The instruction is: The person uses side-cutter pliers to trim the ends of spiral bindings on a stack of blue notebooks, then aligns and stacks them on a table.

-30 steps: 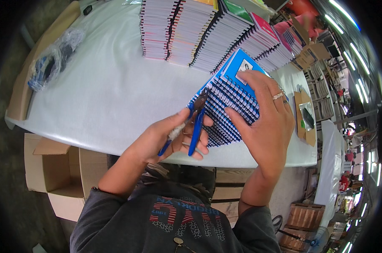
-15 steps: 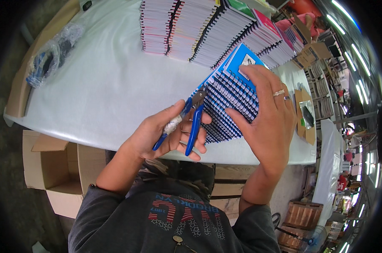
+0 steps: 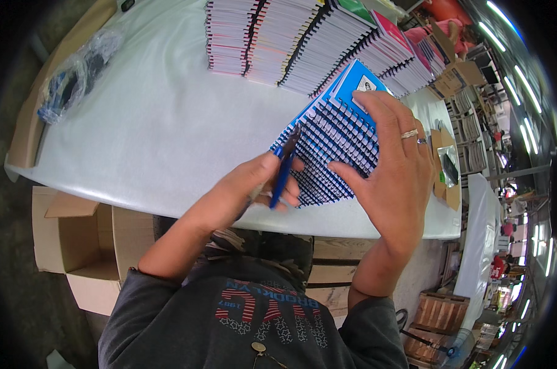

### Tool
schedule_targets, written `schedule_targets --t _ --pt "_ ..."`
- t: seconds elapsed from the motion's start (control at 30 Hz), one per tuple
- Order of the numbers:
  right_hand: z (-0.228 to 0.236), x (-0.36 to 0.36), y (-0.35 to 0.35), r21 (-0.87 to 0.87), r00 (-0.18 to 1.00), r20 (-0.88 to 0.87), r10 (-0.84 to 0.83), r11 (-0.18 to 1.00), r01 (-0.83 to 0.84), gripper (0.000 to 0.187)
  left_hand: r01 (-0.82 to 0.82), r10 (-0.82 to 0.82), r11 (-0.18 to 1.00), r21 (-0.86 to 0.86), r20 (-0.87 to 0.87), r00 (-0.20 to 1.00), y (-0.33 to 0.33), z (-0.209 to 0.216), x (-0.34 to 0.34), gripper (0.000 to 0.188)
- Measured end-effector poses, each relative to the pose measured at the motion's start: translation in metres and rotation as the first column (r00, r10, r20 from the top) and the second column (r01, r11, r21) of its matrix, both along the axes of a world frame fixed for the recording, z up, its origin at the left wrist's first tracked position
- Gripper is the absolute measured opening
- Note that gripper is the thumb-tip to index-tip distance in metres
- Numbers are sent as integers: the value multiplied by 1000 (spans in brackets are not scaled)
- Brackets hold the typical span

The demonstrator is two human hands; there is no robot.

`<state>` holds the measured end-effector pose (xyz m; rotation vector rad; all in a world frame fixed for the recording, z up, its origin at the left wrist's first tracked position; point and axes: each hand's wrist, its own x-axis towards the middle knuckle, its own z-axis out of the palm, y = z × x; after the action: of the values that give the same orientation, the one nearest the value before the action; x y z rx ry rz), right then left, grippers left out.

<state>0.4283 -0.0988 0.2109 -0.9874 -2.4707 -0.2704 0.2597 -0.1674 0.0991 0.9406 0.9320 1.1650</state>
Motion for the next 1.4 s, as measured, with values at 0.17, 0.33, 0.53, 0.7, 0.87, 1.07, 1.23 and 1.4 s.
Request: schedule_targets --t 0.17,0.33,0.53,0.7,0.87,1.07,1.23,1.4 --pt "2 -3 -4 42 999 35 -16 999 14 76 419 -338 898 133 817 467 7 -34 -13 60" --pt "-1 0 0 35 998 56 -15 999 13 76 -149 346 929 338 -653 673 -2 -2 6 58" --pt "-1 -1 0 44 999 44 8 999 -10 76 234 -158 967 -105 473 867 -3 -12 -10 67" --pt "1 -1 -2 38 999 45 -5 999 4 75 321 -233 945 -59 566 790 0 -15 -20 56" --pt "-3 -2 1 60 999 37 13 998 -15 75 -191 401 912 363 -694 598 -5 -14 4 50" --pt "-3 0 0 45 1000 29 11 999 -12 75 272 -134 950 -151 590 796 -2 -33 -12 62" --pt "-2 0 -1 8 997 73 -24 1000 23 79 -133 206 977 164 -595 777 -9 -6 0 47" --pt "-3 1 0 22 997 76 -19 1000 17 79 74 -65 994 -85 96 993 -3 -25 -11 54"
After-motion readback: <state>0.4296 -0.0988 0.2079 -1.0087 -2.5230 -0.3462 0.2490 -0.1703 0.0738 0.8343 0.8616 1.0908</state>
